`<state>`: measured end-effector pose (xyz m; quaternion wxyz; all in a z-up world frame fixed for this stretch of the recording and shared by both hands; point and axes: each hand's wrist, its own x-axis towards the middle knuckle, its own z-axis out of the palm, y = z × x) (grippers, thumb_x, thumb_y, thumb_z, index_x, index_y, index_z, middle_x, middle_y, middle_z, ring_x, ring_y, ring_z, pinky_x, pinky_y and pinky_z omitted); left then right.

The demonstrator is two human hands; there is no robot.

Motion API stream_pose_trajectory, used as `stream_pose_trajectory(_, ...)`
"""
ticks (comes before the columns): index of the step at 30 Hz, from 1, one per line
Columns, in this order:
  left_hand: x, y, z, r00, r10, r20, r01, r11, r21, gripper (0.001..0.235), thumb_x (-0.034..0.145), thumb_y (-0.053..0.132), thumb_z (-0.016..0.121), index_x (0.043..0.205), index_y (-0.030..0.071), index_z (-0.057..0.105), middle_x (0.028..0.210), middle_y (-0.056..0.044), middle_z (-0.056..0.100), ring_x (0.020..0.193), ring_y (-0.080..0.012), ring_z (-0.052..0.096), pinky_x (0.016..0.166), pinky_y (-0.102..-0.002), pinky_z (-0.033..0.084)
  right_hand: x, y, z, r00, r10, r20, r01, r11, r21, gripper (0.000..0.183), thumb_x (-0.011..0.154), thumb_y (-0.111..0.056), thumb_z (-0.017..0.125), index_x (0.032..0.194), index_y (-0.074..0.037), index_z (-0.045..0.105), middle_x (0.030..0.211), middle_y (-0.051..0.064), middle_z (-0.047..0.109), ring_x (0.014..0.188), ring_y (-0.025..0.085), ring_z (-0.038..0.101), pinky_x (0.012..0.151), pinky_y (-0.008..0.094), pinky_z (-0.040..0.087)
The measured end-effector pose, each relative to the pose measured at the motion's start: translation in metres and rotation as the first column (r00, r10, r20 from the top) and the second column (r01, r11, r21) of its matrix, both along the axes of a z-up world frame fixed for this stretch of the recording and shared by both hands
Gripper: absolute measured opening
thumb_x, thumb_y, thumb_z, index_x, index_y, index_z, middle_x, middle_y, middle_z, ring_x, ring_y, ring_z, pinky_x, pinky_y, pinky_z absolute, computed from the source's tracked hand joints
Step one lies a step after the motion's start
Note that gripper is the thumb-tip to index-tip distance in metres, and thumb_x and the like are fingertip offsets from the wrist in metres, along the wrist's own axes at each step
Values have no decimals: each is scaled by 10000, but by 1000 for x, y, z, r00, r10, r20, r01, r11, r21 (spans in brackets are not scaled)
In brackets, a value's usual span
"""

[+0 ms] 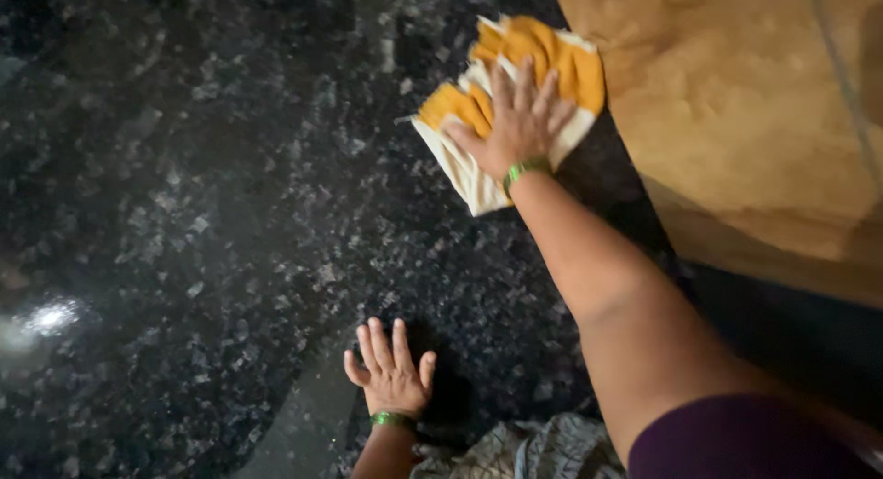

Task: The person wipes a dark tiled floor with a yellow and white cloth, periodically dipping the cloth into a blue basin of water to rinse it. The person moves the basin aside to reach different areas and continues wiping the floor surface.

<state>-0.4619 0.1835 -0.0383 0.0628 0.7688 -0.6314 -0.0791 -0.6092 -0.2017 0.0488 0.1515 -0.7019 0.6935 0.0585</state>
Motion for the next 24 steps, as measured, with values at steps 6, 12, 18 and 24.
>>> stream_pose_trajectory(6,-1,-1,-1,998,-22,57,26,997,-71,691,1010,572,425,1493,87,520,1624,-252,343,1525,-440,257,1196,-654,77,-92,121,-22,978,-204,-38,202,977,-65,1066,841,-837,508,1645,-214,188,1710,198,61,1544,499,-20,1160,749,-22)
stream_pose_trajectory(12,3,-2,2,1000,12,13,-11,999,-42,753,985,601,458,1537,88,487,1679,-236,274,1571,-425,188,1215,-654,58,-165,240,-31,904,-428,-7,427,902,-57,1069,819,-797,547,1646,-206,218,1711,194,55,1518,509,26,1150,752,20)
stream_pose_trajectory(18,4,-6,3,999,-2,-42,1,999,-45,821,987,637,478,1586,78,424,1704,-244,208,1585,-436,113,1213,-675,20,-181,262,-31,882,-459,-107,461,887,-10,1081,831,-813,559,1643,-190,213,1700,224,47,1532,525,47,1140,763,81)
stream_pose_trajectory(24,0,-9,16,998,6,-64,-4,1000,28,860,994,652,468,1601,49,381,1719,-259,150,1590,-452,55,1211,-679,-27,-183,250,-19,889,-455,-45,457,889,37,1098,832,-804,581,1650,-192,179,1694,251,24,1533,525,14,1155,749,134)
